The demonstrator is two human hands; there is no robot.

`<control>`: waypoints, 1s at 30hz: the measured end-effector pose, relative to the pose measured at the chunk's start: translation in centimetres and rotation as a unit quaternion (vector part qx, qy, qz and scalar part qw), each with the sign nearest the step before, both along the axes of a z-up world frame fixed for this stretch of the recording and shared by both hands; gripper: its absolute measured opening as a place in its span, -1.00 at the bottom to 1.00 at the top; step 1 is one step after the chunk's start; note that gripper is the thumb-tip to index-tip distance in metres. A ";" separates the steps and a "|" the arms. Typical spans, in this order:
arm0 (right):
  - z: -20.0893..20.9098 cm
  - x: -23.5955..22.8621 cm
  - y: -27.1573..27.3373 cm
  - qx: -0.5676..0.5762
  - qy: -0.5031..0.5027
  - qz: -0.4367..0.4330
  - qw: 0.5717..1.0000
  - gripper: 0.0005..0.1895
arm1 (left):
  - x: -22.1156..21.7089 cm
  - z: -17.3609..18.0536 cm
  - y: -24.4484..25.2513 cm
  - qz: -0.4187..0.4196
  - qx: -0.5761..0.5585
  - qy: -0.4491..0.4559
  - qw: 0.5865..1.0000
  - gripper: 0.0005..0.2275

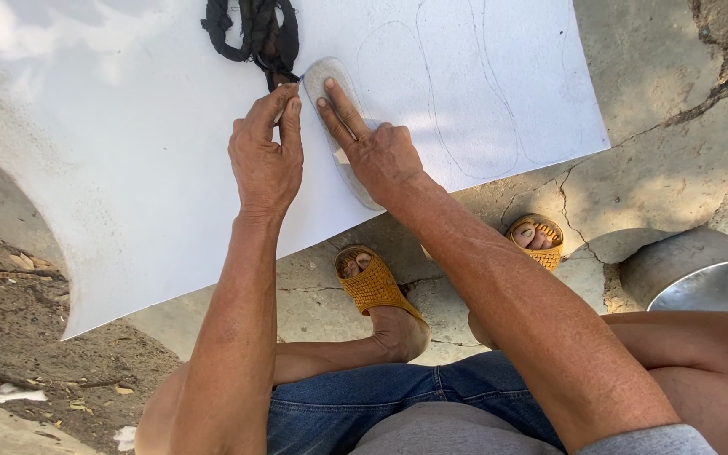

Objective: Tracing the outline of a shoe sole template onto a white sheet of material using a pencil.

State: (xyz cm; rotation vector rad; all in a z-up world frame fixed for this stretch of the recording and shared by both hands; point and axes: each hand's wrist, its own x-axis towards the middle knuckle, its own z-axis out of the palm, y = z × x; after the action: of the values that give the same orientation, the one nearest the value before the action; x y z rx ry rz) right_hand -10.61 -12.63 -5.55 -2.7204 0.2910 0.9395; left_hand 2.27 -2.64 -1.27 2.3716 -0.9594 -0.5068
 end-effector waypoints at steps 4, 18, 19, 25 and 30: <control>0.1 -0.2 0.1 -0.019 -0.015 0.008 1.000 0.12 | -0.1 0.2 -0.3 0.002 0.001 -0.016 1.000 -0.86; -1.4 -0.8 1.1 -0.058 -0.054 -0.009 0.997 0.07 | 0.2 -0.4 -2.6 -0.030 0.017 -0.071 0.997 -0.90; -1.3 -0.8 1.0 -0.058 -0.054 -0.009 0.997 0.07 | 0.2 -0.4 -2.7 -0.030 0.017 -0.071 0.997 -0.90; -1.4 -0.7 0.9 -0.040 -0.040 -0.010 0.998 0.09 | 0.1 -0.1 -3.8 -0.052 0.010 -0.070 0.996 -0.89; -0.8 -0.4 0.6 -0.014 -0.023 -0.014 1.000 0.09 | -0.5 0.4 -4.9 -0.073 0.013 -0.049 0.996 -0.87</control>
State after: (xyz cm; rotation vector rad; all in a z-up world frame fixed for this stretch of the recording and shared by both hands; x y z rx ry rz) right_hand -10.99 -12.07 -6.38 -2.7514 0.3335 0.8693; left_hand 1.78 -7.50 -0.89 2.3800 -1.1846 -0.4639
